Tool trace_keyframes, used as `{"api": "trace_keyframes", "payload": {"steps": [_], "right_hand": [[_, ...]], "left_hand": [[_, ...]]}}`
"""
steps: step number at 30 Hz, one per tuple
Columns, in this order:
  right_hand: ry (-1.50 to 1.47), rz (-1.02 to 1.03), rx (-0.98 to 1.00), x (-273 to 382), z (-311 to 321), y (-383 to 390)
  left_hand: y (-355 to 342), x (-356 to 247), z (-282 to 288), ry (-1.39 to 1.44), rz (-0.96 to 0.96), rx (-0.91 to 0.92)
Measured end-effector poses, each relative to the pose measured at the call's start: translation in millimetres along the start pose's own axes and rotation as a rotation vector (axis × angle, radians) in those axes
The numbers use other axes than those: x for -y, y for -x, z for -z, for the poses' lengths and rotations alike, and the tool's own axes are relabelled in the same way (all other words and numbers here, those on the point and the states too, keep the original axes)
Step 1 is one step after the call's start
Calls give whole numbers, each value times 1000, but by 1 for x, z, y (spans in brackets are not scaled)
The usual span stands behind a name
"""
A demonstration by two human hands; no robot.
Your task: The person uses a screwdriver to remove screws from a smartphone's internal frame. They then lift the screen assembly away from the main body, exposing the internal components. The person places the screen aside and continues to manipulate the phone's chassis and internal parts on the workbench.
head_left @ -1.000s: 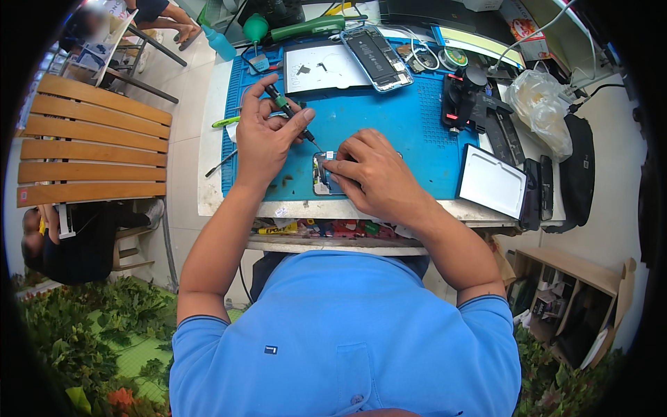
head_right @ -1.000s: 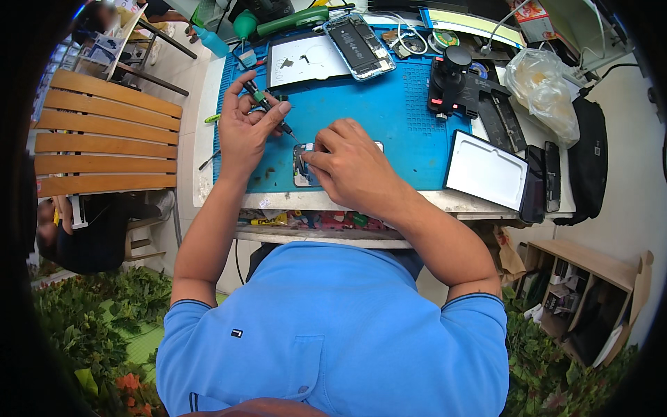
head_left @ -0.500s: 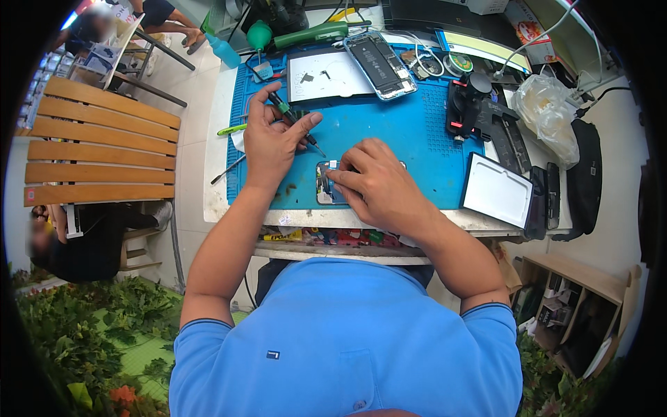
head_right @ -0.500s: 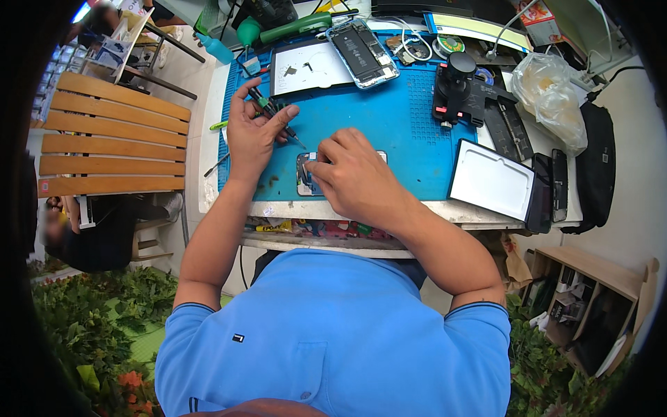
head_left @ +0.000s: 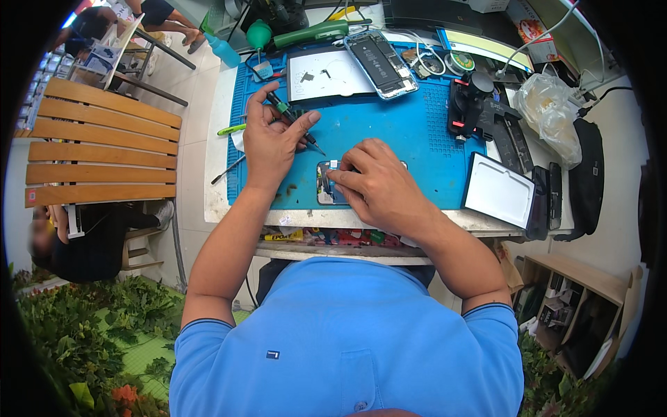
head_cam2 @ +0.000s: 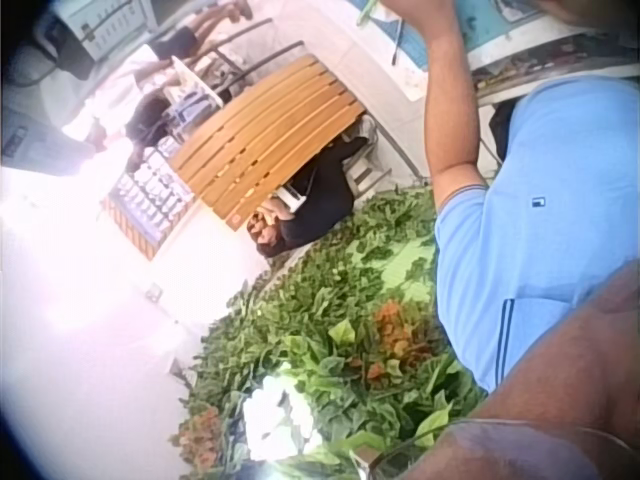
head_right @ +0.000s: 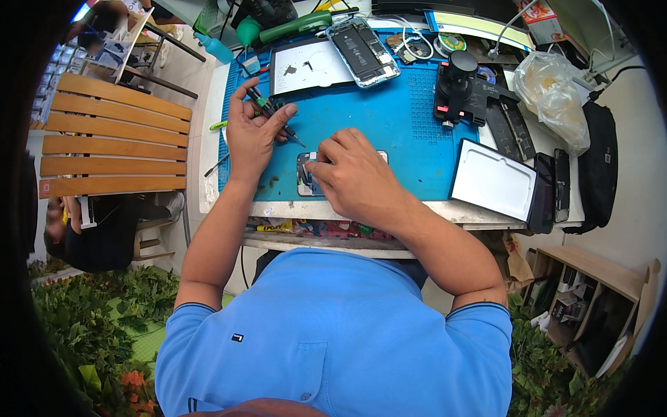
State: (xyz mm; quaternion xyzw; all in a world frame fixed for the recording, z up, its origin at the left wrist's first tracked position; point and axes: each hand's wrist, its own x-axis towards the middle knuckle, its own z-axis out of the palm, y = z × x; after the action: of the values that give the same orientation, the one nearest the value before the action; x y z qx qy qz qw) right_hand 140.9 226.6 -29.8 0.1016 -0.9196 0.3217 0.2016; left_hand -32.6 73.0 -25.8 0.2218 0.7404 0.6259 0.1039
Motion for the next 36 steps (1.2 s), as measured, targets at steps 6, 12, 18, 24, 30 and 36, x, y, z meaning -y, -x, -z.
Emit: {"api": "trace_keyframes", "payload": {"steps": [6,12,18,24,30,36], "right_hand": [[-1,-3,5,-1,0,0],[20,-32,35,1,1,2],[21,-45,63,3,3,1],[35,-11,12,1,-1,1],[30,-28,17,3,0,1],[24,-30,22,3,0,1]], "left_hand": [[5,7,1,88,-136,-31],[22,22,10,-92,-717,-1],[24,21,12,-170,-965,131],[24,27,11,-182,-944,121],[23,28,10,-179,-938,136],[24,28,11,-189,-924,147]]}}
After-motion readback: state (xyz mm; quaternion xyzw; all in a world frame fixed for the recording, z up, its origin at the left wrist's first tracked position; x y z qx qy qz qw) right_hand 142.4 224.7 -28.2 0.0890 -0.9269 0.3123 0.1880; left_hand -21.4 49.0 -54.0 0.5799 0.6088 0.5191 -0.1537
